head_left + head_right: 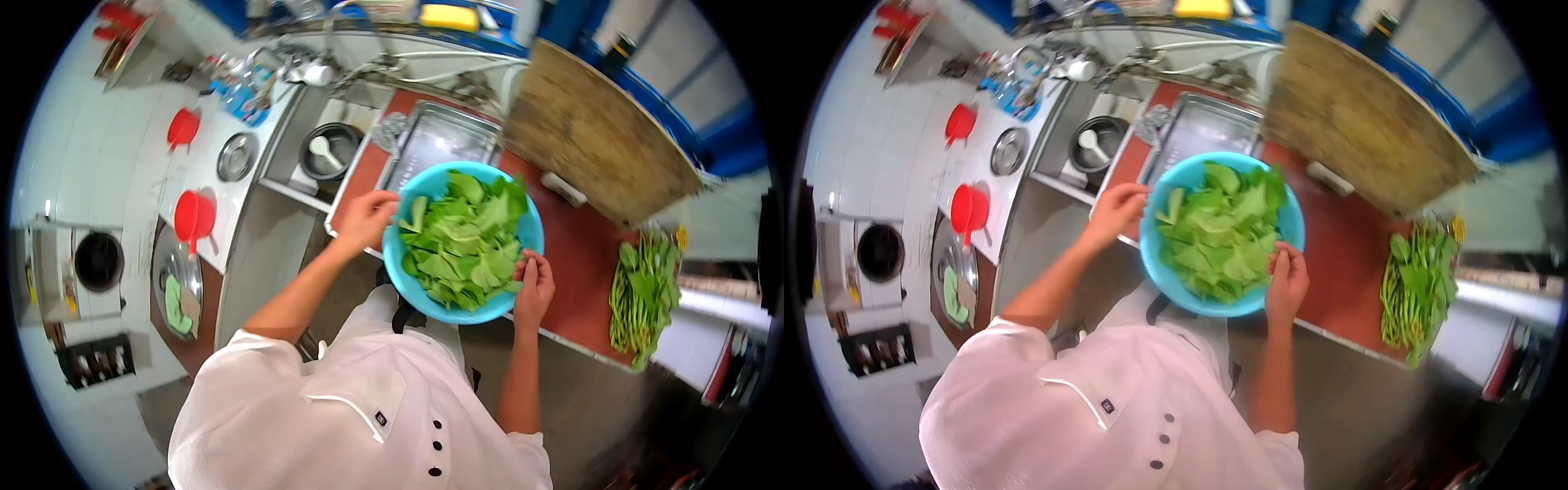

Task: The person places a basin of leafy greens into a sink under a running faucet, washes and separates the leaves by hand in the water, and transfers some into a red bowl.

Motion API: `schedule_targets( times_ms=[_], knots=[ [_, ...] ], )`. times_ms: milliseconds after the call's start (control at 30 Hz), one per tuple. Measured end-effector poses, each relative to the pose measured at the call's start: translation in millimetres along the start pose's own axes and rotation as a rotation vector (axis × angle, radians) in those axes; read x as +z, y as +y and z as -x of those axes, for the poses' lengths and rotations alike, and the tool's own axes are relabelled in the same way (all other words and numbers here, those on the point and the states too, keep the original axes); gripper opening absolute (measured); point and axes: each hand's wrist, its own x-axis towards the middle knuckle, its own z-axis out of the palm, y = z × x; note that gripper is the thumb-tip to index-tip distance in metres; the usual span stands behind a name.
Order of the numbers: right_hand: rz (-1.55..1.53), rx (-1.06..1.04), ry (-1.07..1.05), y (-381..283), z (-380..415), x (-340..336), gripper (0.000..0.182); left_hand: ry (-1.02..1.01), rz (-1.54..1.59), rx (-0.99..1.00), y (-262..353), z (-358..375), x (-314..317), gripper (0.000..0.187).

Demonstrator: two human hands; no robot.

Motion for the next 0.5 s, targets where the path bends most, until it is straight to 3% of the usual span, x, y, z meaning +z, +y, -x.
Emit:
schedule_targets(
  times_ms=[67, 100, 133, 267, 367, 433, 500],
  knots=[
    [0.022, 0.080, -0.221, -15, -25, 18, 0.021, 0.166, 0.127, -0.086, 8, 26, -17, 0.022],
    [0.145, 0.060, -0.284, -30, -29, 73, 0.021, 0.245, 0.270, -0.144, -41, 11, -70, 0.022],
    [0.132, 0.046, -0.357, -26, -33, 114, 0.022, 0.296, 0.387, -0.154, -48, 22, -110, 0.022],
    [0.276, 0.027, -0.618, -20, -47, 248, 0.028, 0.315, 0.800, -0.256, -93, 34, -166, 0.022],
    [0.472, -0.131, -0.678, -6, -75, 346, 0.035, 0.243, 0.823, -0.295, -102, -4, -184, 0.023],
    [0.646, -0.178, -0.652, -14, -92, 415, 0.050, 0.196, 0.717, -0.253, -106, -46, -204, 0.026],
    [0.712, -0.111, -0.593, -23, -107, 481, 0.056, 0.133, 0.758, -0.270, -105, -94, -221, 0.027]
  ],
)
